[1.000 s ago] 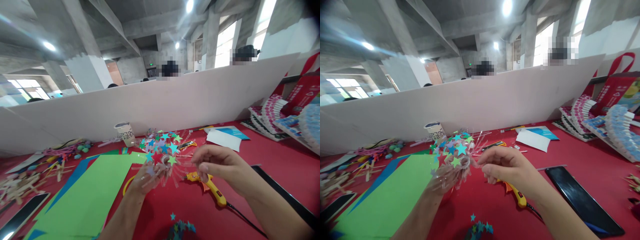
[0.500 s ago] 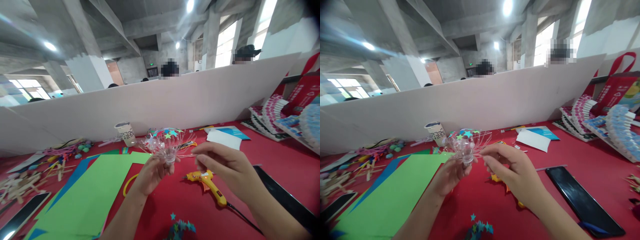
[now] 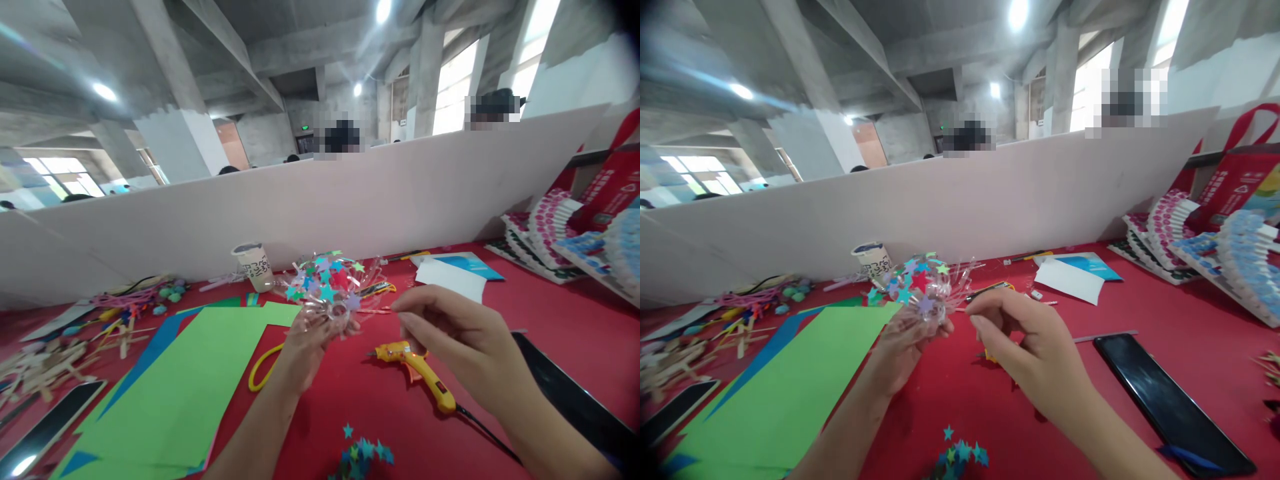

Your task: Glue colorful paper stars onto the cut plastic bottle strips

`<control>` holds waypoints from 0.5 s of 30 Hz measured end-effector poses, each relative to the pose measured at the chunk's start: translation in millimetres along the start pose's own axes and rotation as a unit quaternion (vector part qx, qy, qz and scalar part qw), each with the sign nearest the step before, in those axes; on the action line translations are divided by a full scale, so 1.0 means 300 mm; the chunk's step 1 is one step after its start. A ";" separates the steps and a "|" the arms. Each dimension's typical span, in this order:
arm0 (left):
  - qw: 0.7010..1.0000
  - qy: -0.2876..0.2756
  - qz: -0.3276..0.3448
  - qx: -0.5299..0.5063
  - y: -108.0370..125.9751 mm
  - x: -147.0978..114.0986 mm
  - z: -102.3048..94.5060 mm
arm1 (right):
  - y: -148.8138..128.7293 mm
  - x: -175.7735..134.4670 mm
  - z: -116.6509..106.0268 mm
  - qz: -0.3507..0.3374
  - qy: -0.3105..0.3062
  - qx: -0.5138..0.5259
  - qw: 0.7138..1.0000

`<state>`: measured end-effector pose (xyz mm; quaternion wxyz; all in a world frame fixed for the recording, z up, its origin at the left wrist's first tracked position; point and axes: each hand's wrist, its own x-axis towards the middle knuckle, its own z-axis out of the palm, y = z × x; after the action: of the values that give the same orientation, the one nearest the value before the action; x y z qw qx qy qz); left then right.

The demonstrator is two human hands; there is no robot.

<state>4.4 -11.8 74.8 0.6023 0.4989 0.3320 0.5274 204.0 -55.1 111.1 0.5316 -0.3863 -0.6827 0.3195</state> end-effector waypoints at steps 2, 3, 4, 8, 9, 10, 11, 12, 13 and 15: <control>0.999 0.016 0.018 0.028 -0.010 0.001 -0.013 | 0.000 0.004 0.003 0.009 0.003 0.005 1.000; 0.999 0.026 0.022 0.033 -0.017 0.002 -0.022 | -0.001 0.006 0.004 0.015 0.008 0.014 1.000; 0.999 0.037 0.024 0.031 -0.025 0.003 -0.032 | 0.000 0.008 0.003 0.024 0.012 0.030 0.999; 0.996 0.084 0.030 -0.010 -0.067 0.006 -0.082 | 0.004 0.015 -0.004 0.057 0.017 0.132 0.989; 0.995 0.091 0.034 -0.016 -0.078 0.006 -0.096 | 0.006 0.016 -0.007 0.061 0.010 0.154 0.986; 0.995 0.095 0.037 -0.018 -0.089 0.006 -0.112 | 0.007 0.017 -0.009 0.064 0.001 0.169 0.983; 0.994 0.098 0.039 -0.021 -0.098 0.005 -0.128 | 0.009 0.018 -0.011 0.066 -0.010 0.179 0.982; 0.994 0.101 0.041 -0.024 -0.107 0.002 -0.144 | 0.012 0.019 -0.012 0.069 -0.022 0.186 0.980; 0.993 0.104 0.043 -0.025 -0.114 -0.001 -0.160 | 0.014 0.020 -0.013 0.074 -0.034 0.190 0.978; 0.993 0.105 0.045 -0.023 -0.126 -0.010 -0.186 | 0.021 0.021 -0.012 0.082 -0.060 0.196 0.975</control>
<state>-36.6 1.4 22.9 0.5507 0.4413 0.3589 0.6109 207.9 -46.3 109.7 0.5269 -0.3093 -0.6040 0.5118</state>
